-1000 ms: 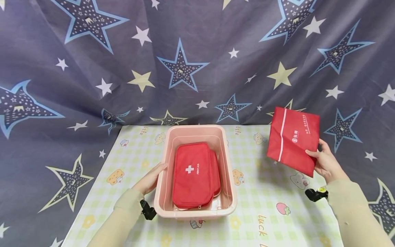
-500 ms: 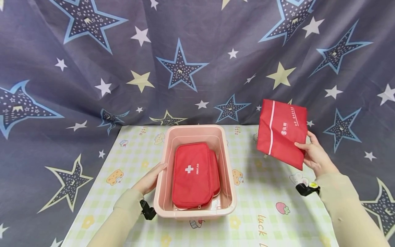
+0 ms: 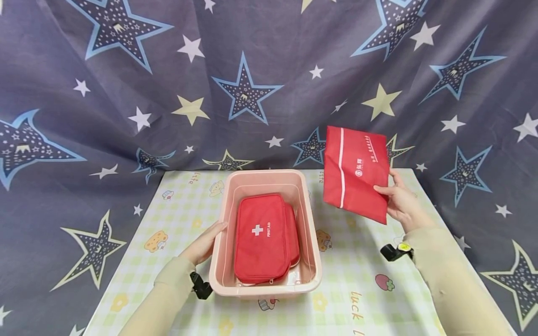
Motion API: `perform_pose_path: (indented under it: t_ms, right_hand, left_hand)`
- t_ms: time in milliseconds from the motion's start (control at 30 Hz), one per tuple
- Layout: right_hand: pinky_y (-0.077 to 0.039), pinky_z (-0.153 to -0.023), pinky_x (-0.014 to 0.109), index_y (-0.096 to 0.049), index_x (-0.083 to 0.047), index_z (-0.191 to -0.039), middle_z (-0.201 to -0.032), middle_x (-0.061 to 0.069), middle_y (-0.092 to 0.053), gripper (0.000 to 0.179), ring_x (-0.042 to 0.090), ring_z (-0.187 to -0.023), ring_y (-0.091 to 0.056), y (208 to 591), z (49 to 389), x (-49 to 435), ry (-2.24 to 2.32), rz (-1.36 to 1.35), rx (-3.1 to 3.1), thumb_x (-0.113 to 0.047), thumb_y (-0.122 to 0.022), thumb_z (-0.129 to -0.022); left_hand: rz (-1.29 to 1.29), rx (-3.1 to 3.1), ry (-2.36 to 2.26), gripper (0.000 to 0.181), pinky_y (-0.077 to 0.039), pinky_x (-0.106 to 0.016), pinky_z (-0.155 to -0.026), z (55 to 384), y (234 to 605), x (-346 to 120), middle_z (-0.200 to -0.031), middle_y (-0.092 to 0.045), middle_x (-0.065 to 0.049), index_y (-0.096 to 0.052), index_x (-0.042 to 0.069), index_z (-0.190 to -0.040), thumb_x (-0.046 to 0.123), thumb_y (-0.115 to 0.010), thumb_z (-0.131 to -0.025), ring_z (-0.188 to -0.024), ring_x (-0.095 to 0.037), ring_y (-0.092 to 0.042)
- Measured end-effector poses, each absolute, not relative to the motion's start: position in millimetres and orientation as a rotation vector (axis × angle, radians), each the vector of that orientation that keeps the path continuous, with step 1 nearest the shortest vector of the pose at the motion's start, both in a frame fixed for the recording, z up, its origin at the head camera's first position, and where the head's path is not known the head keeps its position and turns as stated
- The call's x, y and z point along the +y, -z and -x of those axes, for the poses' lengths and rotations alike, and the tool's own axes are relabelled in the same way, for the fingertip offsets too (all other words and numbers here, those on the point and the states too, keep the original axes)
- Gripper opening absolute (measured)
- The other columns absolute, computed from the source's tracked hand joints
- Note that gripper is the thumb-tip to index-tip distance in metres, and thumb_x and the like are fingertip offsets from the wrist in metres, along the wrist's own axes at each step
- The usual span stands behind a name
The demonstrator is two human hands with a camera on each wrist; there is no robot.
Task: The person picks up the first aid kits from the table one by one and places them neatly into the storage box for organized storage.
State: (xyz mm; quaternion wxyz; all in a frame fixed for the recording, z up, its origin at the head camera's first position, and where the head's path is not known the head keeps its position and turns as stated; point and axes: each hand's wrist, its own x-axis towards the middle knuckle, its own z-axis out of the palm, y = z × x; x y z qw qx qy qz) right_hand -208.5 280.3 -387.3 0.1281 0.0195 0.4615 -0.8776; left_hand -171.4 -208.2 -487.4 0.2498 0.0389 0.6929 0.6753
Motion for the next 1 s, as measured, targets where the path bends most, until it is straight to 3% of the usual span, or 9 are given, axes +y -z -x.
perform_pose_path:
  t_ms: [133,333,633,1000]
  right_hand:
    - [-0.058,-0.069,0.033,-0.032,-0.038,-0.127,-0.1,0.0,-0.057,0.067,0.015,-0.084,-0.066,373,208,259,2.518,-0.138,1.371,0.006,-0.06,-0.085]
    - [-0.058,-0.066,0.032,-0.027,-0.035,-0.13,-0.1,0.001,-0.055,0.06,0.015,-0.081,-0.064,357,208,229,2.503,-0.196,1.354,0.009,-0.042,-0.093]
    - [-0.057,-0.064,0.029,-0.037,-0.032,-0.114,-0.094,0.002,-0.058,0.047,0.014,-0.078,-0.065,353,210,189,2.478,-0.18,1.328,0.01,-0.037,-0.093]
    - [-0.056,-0.063,0.025,-0.035,-0.031,-0.122,-0.091,0.001,-0.06,0.052,0.012,-0.074,-0.065,355,206,139,2.409,-0.144,1.364,0.011,-0.037,-0.092]
  left_hand:
    - [-0.106,1.888,-1.84,0.066,-0.032,-0.04,-0.109,172,488,-207,-0.15,-0.022,-0.026,-0.007,0.001,-0.149,0.04,-0.028,-0.1,-0.134,-0.034,-0.031]
    - [-0.077,1.9,-1.824,0.066,-0.034,-0.042,-0.109,174,491,-208,-0.15,-0.023,-0.024,-0.01,0.003,-0.149,0.042,-0.03,-0.1,-0.133,-0.034,-0.033]
    - [-0.091,1.901,-1.821,0.067,-0.037,-0.041,-0.107,174,491,-207,-0.148,-0.025,-0.025,-0.01,0.002,-0.148,0.043,-0.03,-0.1,-0.131,-0.031,-0.037]
    - [-0.087,1.898,-1.831,0.065,-0.04,-0.042,-0.104,173,491,-208,-0.145,-0.028,-0.028,-0.012,0.0,-0.146,0.042,-0.03,-0.1,-0.127,-0.031,-0.041]
